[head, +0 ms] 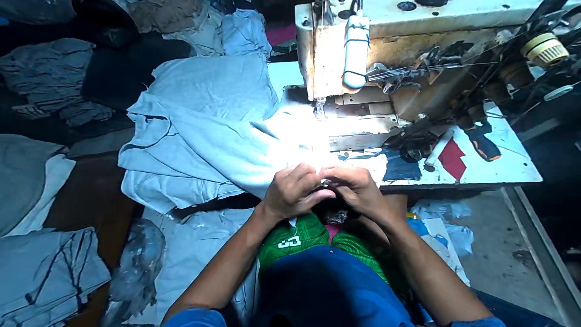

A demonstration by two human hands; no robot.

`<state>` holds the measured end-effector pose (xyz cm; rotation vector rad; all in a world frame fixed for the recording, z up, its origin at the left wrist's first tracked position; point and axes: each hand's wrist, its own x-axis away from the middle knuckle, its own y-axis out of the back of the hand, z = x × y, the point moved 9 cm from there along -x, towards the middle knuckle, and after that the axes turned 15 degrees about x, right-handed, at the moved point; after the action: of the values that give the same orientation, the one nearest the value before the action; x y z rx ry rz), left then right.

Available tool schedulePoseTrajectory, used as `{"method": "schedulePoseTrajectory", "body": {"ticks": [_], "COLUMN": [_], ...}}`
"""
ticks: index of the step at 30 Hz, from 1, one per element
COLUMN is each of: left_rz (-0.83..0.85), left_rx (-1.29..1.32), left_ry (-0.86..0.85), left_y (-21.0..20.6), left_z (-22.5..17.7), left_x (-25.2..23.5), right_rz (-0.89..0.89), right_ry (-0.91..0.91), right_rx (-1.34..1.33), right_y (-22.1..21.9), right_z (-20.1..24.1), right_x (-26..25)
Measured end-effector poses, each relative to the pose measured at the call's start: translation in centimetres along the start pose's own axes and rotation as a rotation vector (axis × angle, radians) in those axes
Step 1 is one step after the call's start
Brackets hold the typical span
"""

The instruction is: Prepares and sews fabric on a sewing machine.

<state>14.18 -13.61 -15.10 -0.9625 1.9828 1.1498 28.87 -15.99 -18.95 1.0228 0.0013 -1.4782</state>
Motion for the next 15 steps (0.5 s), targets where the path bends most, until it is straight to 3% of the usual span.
{"method": "schedulePoseTrajectory", "body": {"ticks": [5,15], "left_rz": [0.108,0.226], "left_rx": [-0.405,-0.525], "left_ry": [0.050,0.082], "left_y": [-1.1,0.2], "left_z": [5.7,5.8], "left_x": [0.2,-3.5], "right_rz": [-0.181,-0.280], "right_ry": [-0.235,-0.446], "right_rx": [-0.096,-0.155], "right_y": [0.6,0.7], "right_z": [-2.1,-3.6], "right_x": [2.4,0.7]}}
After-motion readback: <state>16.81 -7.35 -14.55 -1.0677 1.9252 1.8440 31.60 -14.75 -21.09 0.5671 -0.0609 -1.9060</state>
